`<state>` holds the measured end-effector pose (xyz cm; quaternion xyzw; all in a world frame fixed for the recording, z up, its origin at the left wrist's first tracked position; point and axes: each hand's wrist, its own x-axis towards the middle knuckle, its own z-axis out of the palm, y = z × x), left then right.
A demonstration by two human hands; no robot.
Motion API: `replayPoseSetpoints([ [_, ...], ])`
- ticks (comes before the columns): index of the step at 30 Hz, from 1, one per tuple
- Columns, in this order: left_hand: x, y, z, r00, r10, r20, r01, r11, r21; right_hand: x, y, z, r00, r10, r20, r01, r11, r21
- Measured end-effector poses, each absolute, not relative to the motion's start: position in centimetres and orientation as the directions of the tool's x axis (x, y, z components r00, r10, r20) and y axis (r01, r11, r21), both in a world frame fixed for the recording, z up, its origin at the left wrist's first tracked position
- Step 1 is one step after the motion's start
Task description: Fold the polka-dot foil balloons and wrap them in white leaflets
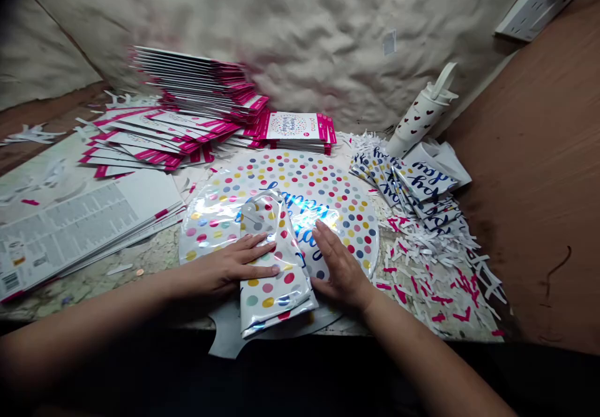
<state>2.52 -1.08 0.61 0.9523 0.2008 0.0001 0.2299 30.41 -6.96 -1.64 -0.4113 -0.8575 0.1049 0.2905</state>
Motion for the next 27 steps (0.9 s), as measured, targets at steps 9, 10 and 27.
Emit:
replayPoseSetpoints([
  [9, 1.1, -3.0, -0.7, 0.898, 0.430, 0.096, 0.337, -0.811, 0.478, 28.4, -5.6, 0.2, -0.801, 0.571, 0.181, 0.446, 0.771, -0.455],
  [10, 1.1, -3.2, -0.5, 0.850, 0.519, 0.085, 0.397, -0.740, 0.543, 28.3, -5.2, 0.2, -0.749, 0.650, 0.126, 0.486, 0.669, -0.562],
  [27, 3.6, 2.0, 2.7, 0.267, 0.649, -0.713, 0.476, 0.555, 0.683, 19.3, 0.5, 0.1, -0.356, 0.934, -0.035, 0.875, 0.320, -0.363],
])
